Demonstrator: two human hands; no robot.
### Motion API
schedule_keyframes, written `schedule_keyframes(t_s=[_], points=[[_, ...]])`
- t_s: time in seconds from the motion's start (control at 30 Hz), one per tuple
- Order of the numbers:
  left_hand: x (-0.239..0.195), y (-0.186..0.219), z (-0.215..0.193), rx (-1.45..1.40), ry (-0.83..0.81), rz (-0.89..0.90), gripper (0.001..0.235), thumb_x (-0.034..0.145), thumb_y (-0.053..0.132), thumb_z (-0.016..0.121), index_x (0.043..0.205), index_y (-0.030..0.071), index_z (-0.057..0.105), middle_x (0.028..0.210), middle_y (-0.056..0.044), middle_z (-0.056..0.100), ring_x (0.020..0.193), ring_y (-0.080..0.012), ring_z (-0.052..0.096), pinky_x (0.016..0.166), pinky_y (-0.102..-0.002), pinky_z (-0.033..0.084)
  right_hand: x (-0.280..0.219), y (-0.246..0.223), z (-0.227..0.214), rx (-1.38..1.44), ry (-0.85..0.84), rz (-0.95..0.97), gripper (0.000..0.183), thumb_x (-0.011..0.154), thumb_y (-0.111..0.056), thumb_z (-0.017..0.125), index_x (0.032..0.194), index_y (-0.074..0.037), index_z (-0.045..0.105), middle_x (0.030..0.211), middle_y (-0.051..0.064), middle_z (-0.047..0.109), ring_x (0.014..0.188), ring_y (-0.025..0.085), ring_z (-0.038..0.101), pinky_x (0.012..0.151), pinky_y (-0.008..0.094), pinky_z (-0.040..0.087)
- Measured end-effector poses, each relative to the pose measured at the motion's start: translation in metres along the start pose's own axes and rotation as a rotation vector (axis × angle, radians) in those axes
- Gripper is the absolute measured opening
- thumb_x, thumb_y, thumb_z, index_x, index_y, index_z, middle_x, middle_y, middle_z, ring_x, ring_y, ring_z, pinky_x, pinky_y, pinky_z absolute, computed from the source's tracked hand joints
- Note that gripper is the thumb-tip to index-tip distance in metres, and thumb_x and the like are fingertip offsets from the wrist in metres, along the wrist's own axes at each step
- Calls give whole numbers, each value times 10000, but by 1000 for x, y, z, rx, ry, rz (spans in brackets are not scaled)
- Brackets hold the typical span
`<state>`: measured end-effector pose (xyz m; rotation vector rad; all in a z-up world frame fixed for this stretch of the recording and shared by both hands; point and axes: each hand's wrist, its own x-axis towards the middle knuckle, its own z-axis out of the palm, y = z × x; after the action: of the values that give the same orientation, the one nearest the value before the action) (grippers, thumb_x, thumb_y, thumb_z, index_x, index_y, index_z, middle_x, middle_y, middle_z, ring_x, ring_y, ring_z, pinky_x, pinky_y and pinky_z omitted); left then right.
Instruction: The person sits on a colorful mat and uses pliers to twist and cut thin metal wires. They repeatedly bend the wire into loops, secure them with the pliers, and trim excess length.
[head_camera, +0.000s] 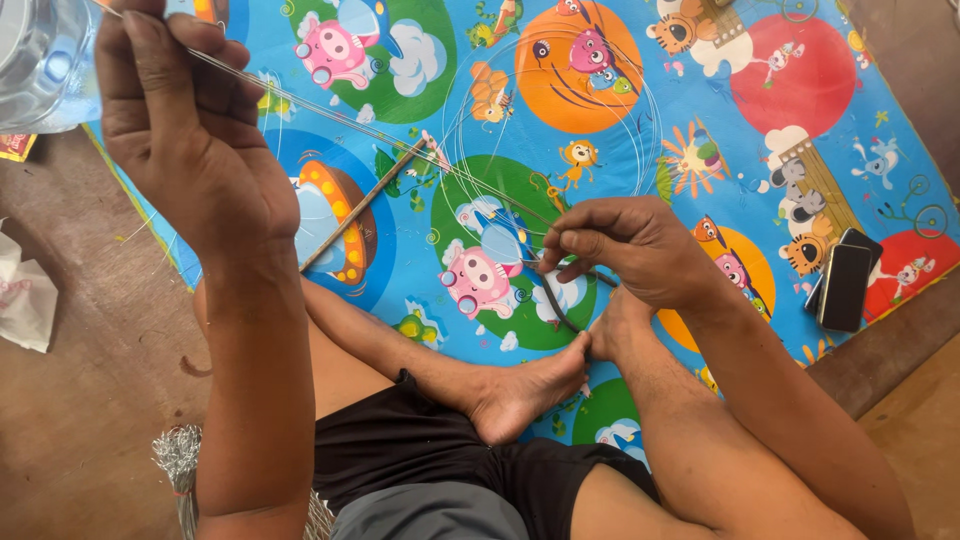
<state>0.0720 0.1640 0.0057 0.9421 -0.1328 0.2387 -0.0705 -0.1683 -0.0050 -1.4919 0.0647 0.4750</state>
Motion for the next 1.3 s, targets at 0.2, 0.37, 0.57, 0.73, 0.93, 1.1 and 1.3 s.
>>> schedule_keyframes(t_s=[0.2, 0.37, 0.57, 0.73, 0.93, 1.1, 1.3], points=[[-17, 2, 14, 131, -118, -646, 585, 1032, 544, 363, 1207, 75, 665, 968, -78, 790, 804, -143, 735, 696, -251, 558, 11, -5, 5, -336, 109, -62, 164, 1001, -94, 626, 1114, -18, 718, 990, 60, 770, 933, 143, 744, 713, 289, 601], [-91, -15, 45, 1123, -467, -290, 240, 957, 330, 713, 977, 94, 748, 794, -56, 746, 666, -179, 706, 651, -319, 529, 11, -10, 5, -852, 182, -269, 115, 968, -126, 689, 1064, -83, 738, 957, 66, 773, 863, 209, 762, 717, 325, 587], [-111, -51, 68, 1100, -705, 597, 362, 845, 126, 671, 1188, 40, 591, 1072, -123, 633, 919, -353, 674, 818, -479, 550, 13, -10, 8, -1073, 145, -411, 120, 949, -124, 684, 1060, -96, 720, 961, 84, 736, 855, 321, 705, 681, 415, 552], [-106, -84, 85, 1129, -813, 289, 239, 969, 114, 652, 1206, 83, 642, 976, -84, 685, 783, -295, 701, 605, -404, 520, 22, -30, 4, -1180, 194, -433, 103, 928, -156, 699, 1001, -84, 693, 924, 91, 703, 863, 329, 694, 689, 442, 538], [-89, -106, 90, 1180, -723, 246, 122, 1006, 158, 620, 1106, 145, 689, 933, -77, 709, 744, -319, 688, 597, -423, 514, 21, -32, -25, -1178, 473, -722, 265, 891, -171, 761, 1063, -8, 641, 1052, 165, 675, 894, 366, 671, 721, 439, 532], [-69, -103, 89, 1216, -668, 146, 164, 1024, 163, 586, 1129, 159, 712, 919, -93, 714, 715, -333, 682, 598, -450, 505, 20, 36, -50, -898, 368, -251, 282, 849, -338, 801, 815, -100, 654, 803, 25, 705, 699, 232, 724, 666, 356, 575], [-51, -103, 91, 1141, -700, 81, 205, 1032, 154, 574, 1164, 152, 730, 866, -117, 725, 687, -314, 678, 608, -436, 494, 23, 169, -41, -1368, 85, 87, 833, 555, -632, 890, 1127, -108, 587, 1098, 145, 607, 1055, 357, 612, 839, 487, 516]])
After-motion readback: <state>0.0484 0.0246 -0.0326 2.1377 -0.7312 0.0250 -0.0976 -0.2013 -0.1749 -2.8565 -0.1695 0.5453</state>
